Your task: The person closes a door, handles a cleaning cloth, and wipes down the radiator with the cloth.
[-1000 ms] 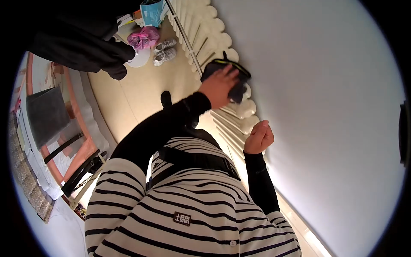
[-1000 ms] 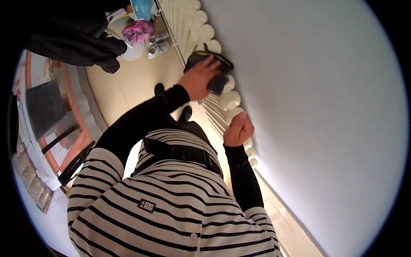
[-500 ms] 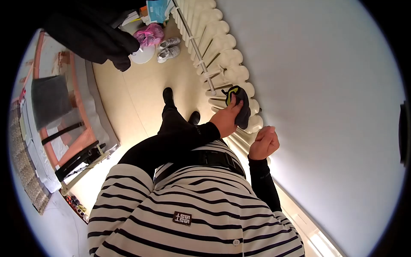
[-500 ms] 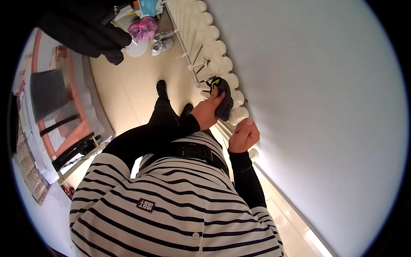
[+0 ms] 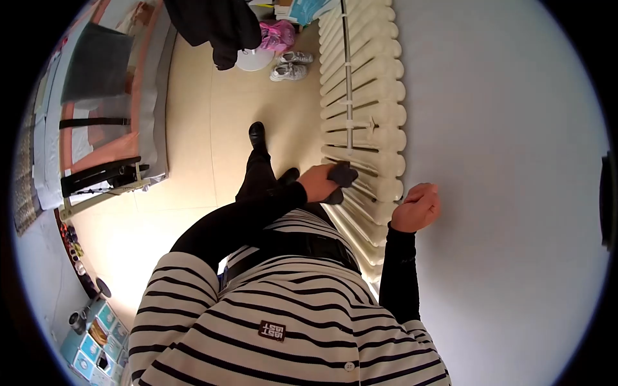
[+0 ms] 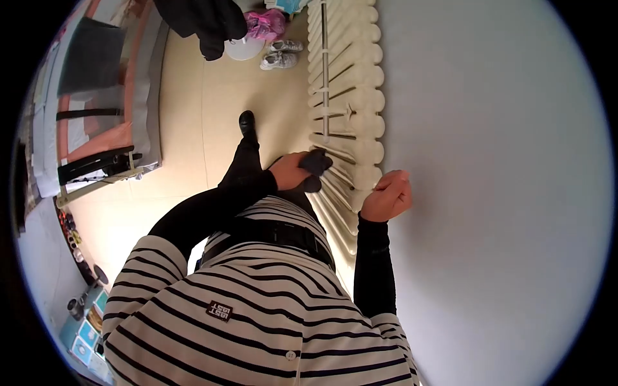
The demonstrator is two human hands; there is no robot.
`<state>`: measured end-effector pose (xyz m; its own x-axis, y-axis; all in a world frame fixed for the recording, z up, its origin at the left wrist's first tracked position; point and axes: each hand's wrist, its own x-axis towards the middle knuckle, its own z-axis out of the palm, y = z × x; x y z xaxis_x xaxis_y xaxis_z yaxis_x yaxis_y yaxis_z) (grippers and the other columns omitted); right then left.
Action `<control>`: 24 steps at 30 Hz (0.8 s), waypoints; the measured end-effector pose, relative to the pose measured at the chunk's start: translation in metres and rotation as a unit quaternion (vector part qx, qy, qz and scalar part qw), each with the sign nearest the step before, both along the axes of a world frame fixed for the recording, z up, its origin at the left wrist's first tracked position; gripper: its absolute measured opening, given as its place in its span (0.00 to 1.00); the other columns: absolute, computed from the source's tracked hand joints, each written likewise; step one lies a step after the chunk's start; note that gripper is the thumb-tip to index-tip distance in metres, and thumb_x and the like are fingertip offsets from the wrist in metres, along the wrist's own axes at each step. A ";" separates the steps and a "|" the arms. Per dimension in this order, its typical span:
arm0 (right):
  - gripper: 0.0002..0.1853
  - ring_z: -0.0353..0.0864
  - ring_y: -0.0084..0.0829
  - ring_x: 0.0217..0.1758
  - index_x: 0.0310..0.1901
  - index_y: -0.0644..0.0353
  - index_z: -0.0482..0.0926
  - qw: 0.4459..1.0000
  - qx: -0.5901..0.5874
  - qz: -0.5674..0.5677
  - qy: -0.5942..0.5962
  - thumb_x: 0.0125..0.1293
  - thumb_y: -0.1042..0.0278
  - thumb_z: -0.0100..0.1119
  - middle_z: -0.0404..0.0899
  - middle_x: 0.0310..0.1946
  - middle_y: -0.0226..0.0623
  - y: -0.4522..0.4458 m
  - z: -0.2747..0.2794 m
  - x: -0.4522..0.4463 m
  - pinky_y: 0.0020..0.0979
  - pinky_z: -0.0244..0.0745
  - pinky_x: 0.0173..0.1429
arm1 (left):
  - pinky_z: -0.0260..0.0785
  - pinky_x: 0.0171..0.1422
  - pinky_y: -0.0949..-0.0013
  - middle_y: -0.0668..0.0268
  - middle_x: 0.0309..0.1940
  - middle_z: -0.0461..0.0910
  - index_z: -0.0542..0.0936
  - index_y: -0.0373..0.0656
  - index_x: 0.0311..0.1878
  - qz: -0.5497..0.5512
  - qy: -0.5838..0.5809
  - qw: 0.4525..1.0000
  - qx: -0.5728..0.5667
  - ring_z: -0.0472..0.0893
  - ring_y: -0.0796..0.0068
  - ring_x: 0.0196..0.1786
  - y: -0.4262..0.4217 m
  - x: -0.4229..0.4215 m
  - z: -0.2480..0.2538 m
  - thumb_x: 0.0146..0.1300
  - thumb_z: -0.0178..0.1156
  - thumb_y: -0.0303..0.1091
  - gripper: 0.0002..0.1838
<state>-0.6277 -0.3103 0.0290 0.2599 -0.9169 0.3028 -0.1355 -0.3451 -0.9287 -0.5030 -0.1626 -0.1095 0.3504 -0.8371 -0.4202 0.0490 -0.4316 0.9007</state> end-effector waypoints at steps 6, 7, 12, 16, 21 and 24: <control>0.26 0.58 0.21 0.19 0.16 0.60 0.61 0.999 -0.024 0.039 0.008 0.78 0.66 0.46 0.65 0.14 0.29 -0.035 -0.006 0.035 0.27 0.59 0.29 | 0.74 0.59 0.58 0.47 0.47 0.85 0.81 0.37 0.57 0.197 0.081 0.977 -0.010 0.84 0.50 0.53 0.032 0.025 -0.049 0.65 0.62 0.41 0.22; 0.26 0.58 0.21 0.20 0.17 0.59 0.62 0.998 -0.037 0.050 0.017 0.78 0.66 0.47 0.65 0.14 0.29 -0.044 -0.012 0.041 0.27 0.61 0.30 | 0.73 0.60 0.59 0.47 0.48 0.85 0.80 0.37 0.57 0.231 0.097 0.968 0.001 0.84 0.51 0.53 0.038 0.029 -0.070 0.65 0.62 0.41 0.22; 0.24 0.63 0.22 0.21 0.20 0.61 0.68 0.991 -0.008 0.087 0.099 0.78 0.64 0.50 0.66 0.15 0.28 -0.071 -0.014 0.099 0.30 0.72 0.40 | 0.71 0.62 0.63 0.54 0.53 0.84 0.76 0.39 0.63 0.382 0.175 0.907 0.036 0.82 0.60 0.58 0.056 0.065 -0.081 0.66 0.63 0.38 0.24; 0.16 0.73 0.31 0.30 0.32 0.64 0.75 0.965 -0.108 0.130 0.199 0.77 0.62 0.54 0.75 0.27 0.36 -0.124 -0.040 0.165 0.34 0.75 0.43 | 0.70 0.62 0.67 0.60 0.56 0.80 0.71 0.43 0.70 0.444 0.235 0.865 0.002 0.79 0.66 0.58 0.047 0.107 -0.079 0.67 0.64 0.38 0.29; 0.16 0.75 0.51 0.57 0.52 0.68 0.74 0.866 -0.338 0.233 0.286 0.75 0.62 0.56 0.76 0.55 0.52 -0.182 -0.055 0.259 0.45 0.70 0.62 | 0.69 0.61 0.69 0.61 0.56 0.80 0.69 0.47 0.72 0.443 0.300 0.845 -0.012 0.78 0.69 0.59 0.017 0.163 -0.099 0.68 0.64 0.40 0.31; 0.21 0.66 0.57 0.69 0.60 0.70 0.71 0.850 -0.344 0.233 0.324 0.74 0.62 0.55 0.70 0.65 0.56 -0.212 -0.074 0.308 0.49 0.60 0.73 | 0.67 0.59 0.69 0.64 0.50 0.80 0.70 0.44 0.70 0.429 0.326 0.842 -0.002 0.77 0.72 0.53 -0.003 0.199 -0.119 0.69 0.65 0.46 0.31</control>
<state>-0.3198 -0.5228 -0.0445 0.8626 -0.3327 0.3810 -0.2419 -0.9328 -0.2670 -0.3044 -0.1652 -0.2288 0.5237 -0.3944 -0.7551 0.8260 0.0181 0.5634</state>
